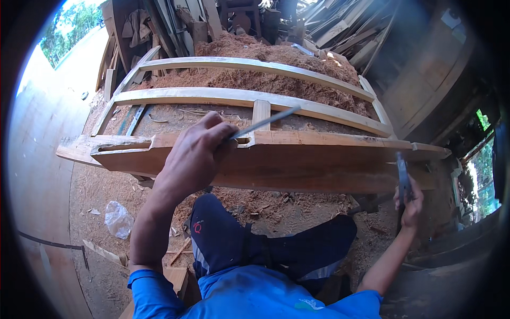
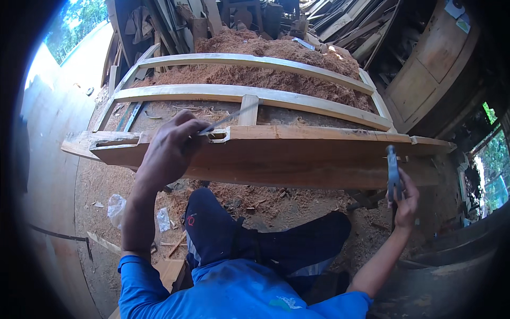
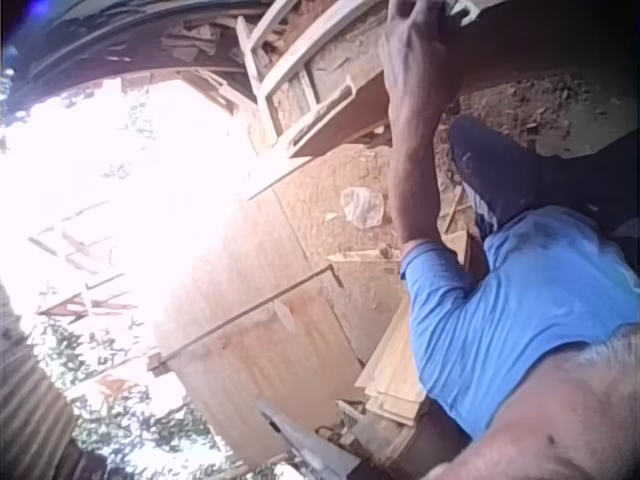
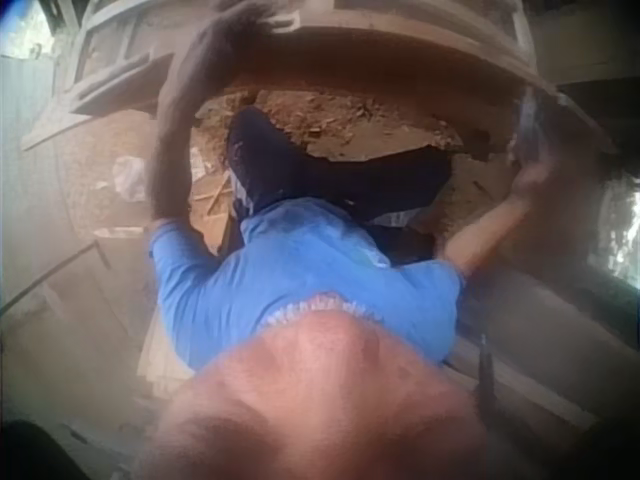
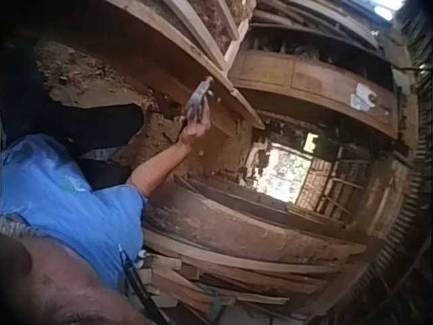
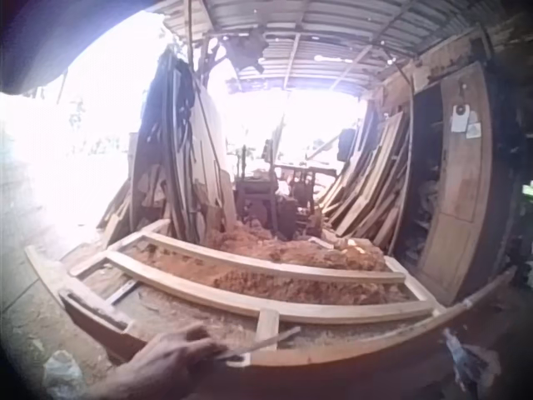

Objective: The person uses a chisel and hammer to carve a mortise into a wooden beam, then cleans out the debris by hand and uses a small piece of wood to check the fit.

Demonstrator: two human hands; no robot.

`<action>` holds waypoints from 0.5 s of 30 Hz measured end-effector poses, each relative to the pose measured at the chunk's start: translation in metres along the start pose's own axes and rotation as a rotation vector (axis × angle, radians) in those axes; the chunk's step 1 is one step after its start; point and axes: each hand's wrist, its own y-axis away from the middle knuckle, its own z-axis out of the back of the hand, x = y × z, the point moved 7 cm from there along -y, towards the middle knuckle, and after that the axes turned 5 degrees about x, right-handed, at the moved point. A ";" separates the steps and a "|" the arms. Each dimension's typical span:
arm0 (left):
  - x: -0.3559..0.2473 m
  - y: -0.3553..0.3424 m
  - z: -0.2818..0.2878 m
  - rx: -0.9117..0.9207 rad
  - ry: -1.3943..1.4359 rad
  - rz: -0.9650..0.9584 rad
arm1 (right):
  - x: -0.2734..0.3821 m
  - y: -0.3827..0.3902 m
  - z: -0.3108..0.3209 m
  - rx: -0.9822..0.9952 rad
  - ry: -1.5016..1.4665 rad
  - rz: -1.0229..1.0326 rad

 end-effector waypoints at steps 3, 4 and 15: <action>-0.013 -0.003 -0.023 0.136 -0.231 0.030 | -0.109 0.078 0.019 -0.113 -0.157 -0.303; -0.015 -0.003 -0.032 0.172 -0.363 0.056 | -0.134 0.097 0.019 -0.170 -0.127 -0.379; -0.027 0.010 -0.054 0.001 -0.722 -0.209 | -0.333 0.248 -0.009 -0.325 0.352 -1.012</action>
